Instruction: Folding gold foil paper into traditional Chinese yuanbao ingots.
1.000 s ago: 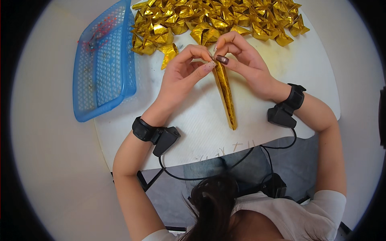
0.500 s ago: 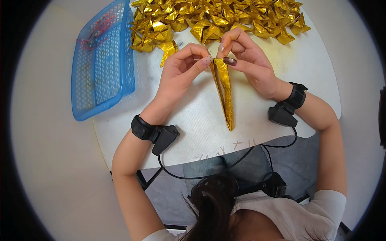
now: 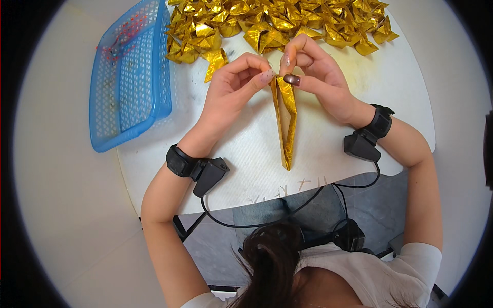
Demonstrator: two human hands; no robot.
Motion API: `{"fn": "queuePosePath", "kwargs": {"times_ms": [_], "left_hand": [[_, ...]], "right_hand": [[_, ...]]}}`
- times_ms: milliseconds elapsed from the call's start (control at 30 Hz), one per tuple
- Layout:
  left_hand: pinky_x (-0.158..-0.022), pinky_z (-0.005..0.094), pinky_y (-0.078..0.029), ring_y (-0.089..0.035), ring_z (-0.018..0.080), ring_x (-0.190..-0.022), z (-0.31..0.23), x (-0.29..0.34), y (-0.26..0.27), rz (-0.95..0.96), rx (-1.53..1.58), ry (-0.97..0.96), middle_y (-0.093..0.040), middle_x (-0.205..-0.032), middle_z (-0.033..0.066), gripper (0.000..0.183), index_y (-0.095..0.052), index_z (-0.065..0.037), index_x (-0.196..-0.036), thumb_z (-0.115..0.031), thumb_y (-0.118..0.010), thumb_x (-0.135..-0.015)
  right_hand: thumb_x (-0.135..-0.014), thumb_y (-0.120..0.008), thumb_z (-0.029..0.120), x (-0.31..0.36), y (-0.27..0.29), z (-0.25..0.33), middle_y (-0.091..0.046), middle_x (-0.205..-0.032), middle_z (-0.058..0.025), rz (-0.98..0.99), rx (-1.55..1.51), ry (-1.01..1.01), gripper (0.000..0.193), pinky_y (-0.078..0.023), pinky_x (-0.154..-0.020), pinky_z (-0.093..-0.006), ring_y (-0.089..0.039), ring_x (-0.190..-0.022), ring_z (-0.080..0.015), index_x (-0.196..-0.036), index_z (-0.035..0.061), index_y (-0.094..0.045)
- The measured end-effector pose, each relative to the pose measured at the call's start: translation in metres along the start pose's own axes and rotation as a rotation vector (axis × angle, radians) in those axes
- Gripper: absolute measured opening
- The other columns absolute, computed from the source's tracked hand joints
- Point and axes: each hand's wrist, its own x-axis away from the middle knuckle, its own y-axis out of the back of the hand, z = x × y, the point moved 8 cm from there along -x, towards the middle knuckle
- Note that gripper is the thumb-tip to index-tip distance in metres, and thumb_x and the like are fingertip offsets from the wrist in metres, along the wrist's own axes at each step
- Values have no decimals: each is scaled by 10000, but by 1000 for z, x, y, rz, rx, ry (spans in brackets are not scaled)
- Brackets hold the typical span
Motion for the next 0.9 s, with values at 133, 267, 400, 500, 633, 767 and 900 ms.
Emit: {"fn": "queuePosePath", "kwargs": {"times_ms": [133, 267, 400, 500, 633, 767, 900], "left_hand": [[-790, 215, -422, -525, 60, -852, 1, 0, 0, 10, -1, 2, -555, -893, -16, 90, -591, -14, -929, -99, -608, -907], [-787, 211, -423, -532, 59, -847, 1, -1, 0, 0, -14, 7, -565, -883, -20, 93, -594, -16, -931, -106, -609, -908], [-781, 211, -430, -547, 62, -842, 3, -1, 2, -29, 2, 19, -589, -880, -17, 100, -599, -23, -944, -115, -613, -908], [-810, 225, -414, -535, 69, -869, 4, 0, 3, -14, -7, 33, -580, -912, -16, 96, -594, -32, -940, -125, -597, -917], [-841, 243, -401, -519, 76, -900, 2, 0, -1, 16, -11, 42, -561, -948, -15, 94, -588, -40, -939, -132, -575, -929], [-811, 243, -466, -591, 93, -900, 0, 0, -2, 12, 5, 9, -627, -981, 27, 162, -581, -23, -1036, -124, -605, -912], [-831, 254, -474, -601, 101, -921, 2, 0, -3, -19, 49, 71, -613, -1098, 58, 267, -534, -29, -1138, -116, -618, -899]], "right_hand": [[-855, -545, 55, -1, 0, 1, -474, -927, 2, 2, 55, 25, 238, -352, -832, -236, -456, -907, -77, -1056, 81, -420], [-859, -558, 62, -1, 0, 0, -468, -938, -1, 15, 79, 39, 243, -357, -821, -239, -453, -907, -82, -1061, 79, -424], [-863, -566, 76, -2, 1, 3, -503, -934, -8, -25, 85, 99, 225, -373, -892, -266, -479, -948, -104, -1069, 59, -476], [-873, -581, 102, -3, 1, 4, -507, -945, -9, -25, 87, 125, 232, -378, -898, -275, -483, -940, -109, -1079, 62, -482], [-875, -595, 118, -2, 0, 5, -516, -956, -9, -29, 97, 104, 223, -397, -871, -273, -497, -907, -107, -1067, 66, -493], [-864, -615, 103, -2, 5, 7, -536, -958, -6, -85, 107, 142, 203, -413, -830, -260, -509, -880, -95, -1035, 63, -513], [-840, -645, 77, -2, 15, 9, -553, -932, 0, -194, 118, 196, 202, -417, -805, -252, -514, -852, -88, -1006, 66, -531]]}}
